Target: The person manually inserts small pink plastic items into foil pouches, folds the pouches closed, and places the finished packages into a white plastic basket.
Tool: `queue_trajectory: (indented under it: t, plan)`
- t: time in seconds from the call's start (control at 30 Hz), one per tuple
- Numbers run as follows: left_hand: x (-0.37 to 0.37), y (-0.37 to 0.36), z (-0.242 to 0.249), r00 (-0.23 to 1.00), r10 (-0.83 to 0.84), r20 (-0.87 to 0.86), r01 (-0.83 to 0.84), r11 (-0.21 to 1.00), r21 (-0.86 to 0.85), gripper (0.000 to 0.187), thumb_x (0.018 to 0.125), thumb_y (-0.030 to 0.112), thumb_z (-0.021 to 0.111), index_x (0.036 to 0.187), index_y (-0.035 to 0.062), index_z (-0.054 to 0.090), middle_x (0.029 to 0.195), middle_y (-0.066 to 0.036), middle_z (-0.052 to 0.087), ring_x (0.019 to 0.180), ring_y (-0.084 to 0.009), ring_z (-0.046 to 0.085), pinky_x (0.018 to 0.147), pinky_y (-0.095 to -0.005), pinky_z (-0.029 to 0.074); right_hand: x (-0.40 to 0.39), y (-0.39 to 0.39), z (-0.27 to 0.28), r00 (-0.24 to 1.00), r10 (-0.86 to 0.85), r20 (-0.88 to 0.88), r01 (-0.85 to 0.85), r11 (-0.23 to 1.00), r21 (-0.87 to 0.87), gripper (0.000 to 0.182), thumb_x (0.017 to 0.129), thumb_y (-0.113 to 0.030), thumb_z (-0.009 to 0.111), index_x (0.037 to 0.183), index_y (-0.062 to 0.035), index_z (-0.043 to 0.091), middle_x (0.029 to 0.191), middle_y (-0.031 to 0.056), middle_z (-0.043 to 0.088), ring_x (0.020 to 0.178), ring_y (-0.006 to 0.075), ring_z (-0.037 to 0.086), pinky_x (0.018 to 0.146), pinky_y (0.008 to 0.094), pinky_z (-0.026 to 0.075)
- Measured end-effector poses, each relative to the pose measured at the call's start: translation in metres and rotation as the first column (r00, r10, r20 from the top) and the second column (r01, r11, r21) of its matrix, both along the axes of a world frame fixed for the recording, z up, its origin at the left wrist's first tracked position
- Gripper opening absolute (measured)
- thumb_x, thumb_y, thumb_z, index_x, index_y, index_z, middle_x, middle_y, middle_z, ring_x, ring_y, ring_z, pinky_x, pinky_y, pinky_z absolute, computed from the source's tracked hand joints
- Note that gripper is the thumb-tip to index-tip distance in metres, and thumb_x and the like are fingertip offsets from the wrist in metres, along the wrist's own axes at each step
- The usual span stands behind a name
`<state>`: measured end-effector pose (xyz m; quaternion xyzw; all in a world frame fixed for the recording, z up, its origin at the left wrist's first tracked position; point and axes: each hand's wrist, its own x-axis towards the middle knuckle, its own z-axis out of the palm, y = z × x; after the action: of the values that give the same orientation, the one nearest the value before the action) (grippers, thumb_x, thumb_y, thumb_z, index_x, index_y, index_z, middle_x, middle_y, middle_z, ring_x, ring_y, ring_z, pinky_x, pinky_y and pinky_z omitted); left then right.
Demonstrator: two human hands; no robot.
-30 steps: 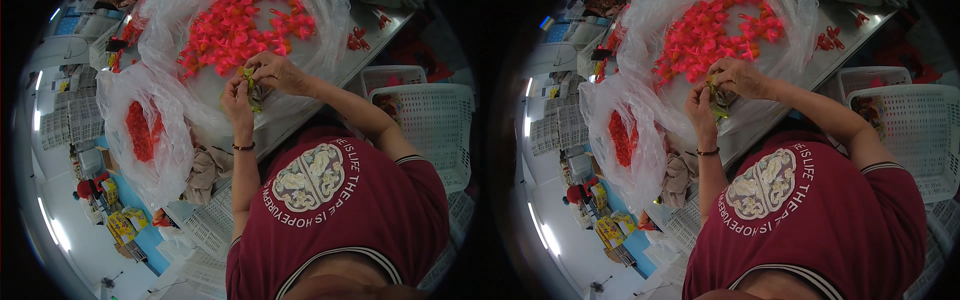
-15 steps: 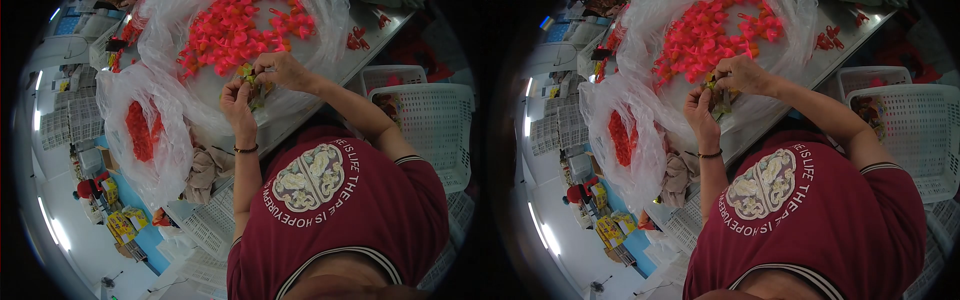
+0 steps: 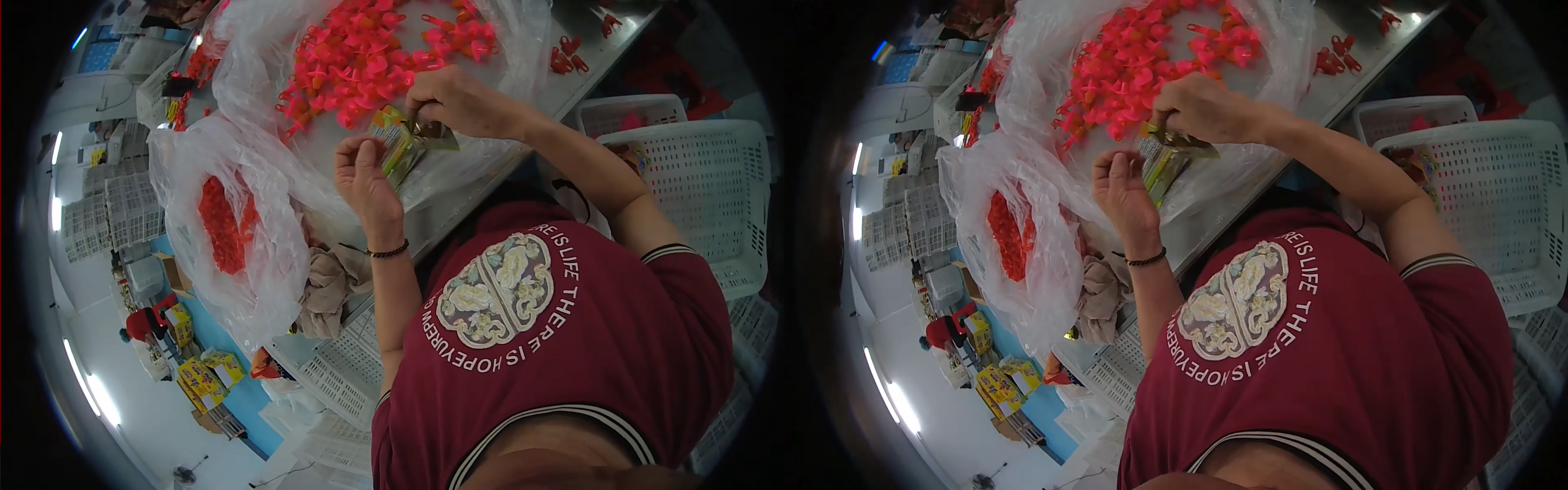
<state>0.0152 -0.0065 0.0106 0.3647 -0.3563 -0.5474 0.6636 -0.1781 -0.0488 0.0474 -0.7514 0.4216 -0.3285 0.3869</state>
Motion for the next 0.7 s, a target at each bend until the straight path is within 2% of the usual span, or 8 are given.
queue_trajectory:
  t: [0.13, 0.17, 0.2, 0.23, 0.27, 0.3, 0.5, 0.7]
  plan:
    - [0.028, -0.001, -0.024, 0.967, 0.129, 0.222, -0.144, 0.988, 0.056, 0.005, 0.09, 0.0, 0.055, 0.095, 0.001, 0.056, 0.087, -0.006, 0.061, 0.081, -0.0137, 0.057, 0.077, -0.0264, 0.047, -0.065, 0.033, 0.085, 0.698, 0.388, 0.601, -0.443, 0.894, -0.062, 0.013, 0.077, 0.002, 0.061, 0.09, 0.0022, 0.065, 0.078, 0.0062, 0.061, 0.072, 0.0131, 0.06, 0.064, 0.0277, 0.05]
    - [0.025, 0.0, -0.024, 0.959, 0.143, 0.245, -0.154, 0.988, 0.027, 0.005, 0.09, 0.001, 0.055, 0.095, 0.0007, 0.056, 0.087, -0.006, 0.06, 0.081, -0.0136, 0.057, 0.076, -0.0264, 0.046, -0.079, 0.03, 0.08, 0.867, 0.195, 0.459, -0.276, 0.954, 0.116, 0.009, 0.08, -0.002, 0.058, 0.085, 0.0007, 0.065, 0.08, 0.0122, 0.064, 0.069, 0.0208, 0.064, 0.059, 0.0339, 0.051]
    - [0.021, 0.002, -0.024, 0.95, 0.162, 0.266, -0.166, 0.986, -0.005, 0.004, 0.09, 0.002, 0.055, 0.095, 0.0003, 0.056, 0.086, -0.006, 0.06, 0.08, -0.0134, 0.057, 0.076, -0.0263, 0.046, -0.092, 0.019, 0.05, 0.979, -0.085, -0.187, 0.062, 0.99, -0.123, 0.009, 0.082, -0.004, 0.057, 0.084, 0.0019, 0.064, 0.077, 0.0141, 0.064, 0.069, 0.0214, 0.065, 0.062, 0.0328, 0.052]
    - [0.019, 0.005, -0.024, 0.924, 0.153, 0.351, -0.161, 0.987, -0.005, 0.004, 0.09, 0.002, 0.055, 0.094, 0.0002, 0.056, 0.086, -0.006, 0.06, 0.08, -0.0131, 0.056, 0.075, -0.0261, 0.046, -0.106, 0.02, 0.021, 0.592, -0.462, -0.66, 0.16, 0.871, -0.465, 0.012, 0.085, -0.006, 0.057, 0.082, 0.0031, 0.063, 0.074, 0.016, 0.064, 0.069, 0.0221, 0.066, 0.065, 0.0316, 0.052]
    - [0.019, 0.006, -0.024, 0.889, 0.153, 0.432, -0.161, 0.987, -0.018, 0.004, 0.09, 0.003, 0.056, 0.094, 0.0001, 0.056, 0.086, -0.005, 0.06, 0.079, -0.0128, 0.055, 0.075, -0.0258, 0.046, -0.128, 0.04, 0.026, 0.855, -0.378, -0.355, 0.293, 0.917, -0.27, 0.012, 0.083, -0.008, 0.056, 0.077, 0.0012, 0.062, 0.074, 0.0169, 0.064, 0.07, 0.0293, 0.067, 0.063, 0.0387, 0.053]
    - [0.02, 0.007, -0.028, 0.842, 0.163, 0.514, -0.175, 0.984, -0.025, 0.005, 0.09, 0.003, 0.056, 0.094, -0.0005, 0.057, 0.086, -0.005, 0.06, 0.079, -0.0129, 0.055, 0.074, -0.0268, 0.045, -0.147, 0.047, 0.017, 0.833, -0.401, -0.38, 0.315, 0.91, -0.269, 0.012, 0.083, -0.008, 0.056, 0.077, 0.0012, 0.062, 0.074, 0.0169, 0.064, 0.07, 0.0293, 0.067, 0.063, 0.0387, 0.053]
    - [0.023, 0.001, -0.037, 0.56, 0.132, 0.818, -0.121, 0.99, -0.077, 0.018, 0.09, 0.006, 0.056, 0.106, -0.0028, 0.059, 0.098, -0.009, 0.061, 0.088, -0.0205, 0.058, 0.083, -0.0337, 0.045, -0.306, 0.193, -0.063, 0.314, -0.613, -0.725, 0.658, 0.691, -0.3, 0.011, 0.081, -0.008, 0.056, 0.079, -0.0002, 0.063, 0.077, 0.0175, 0.065, 0.07, 0.0308, 0.066, 0.06, 0.0403, 0.052]
    - [0.02, -0.006, -0.049, 0.192, 0.288, 0.938, 0.053, 0.952, -0.303, 0.028, 0.084, 0.005, 0.062, 0.11, -0.0041, 0.06, 0.107, -0.017, 0.062, 0.1, -0.0319, 0.056, 0.091, -0.041, 0.042, -0.322, 0.269, -0.129, -0.153, -0.446, -0.882, 0.756, 0.522, -0.396, 0.011, 0.078, -0.01, 0.058, 0.079, -0.0017, 0.065, 0.079, 0.018, 0.066, 0.072, 0.0333, 0.066, 0.057, 0.0437, 0.051]
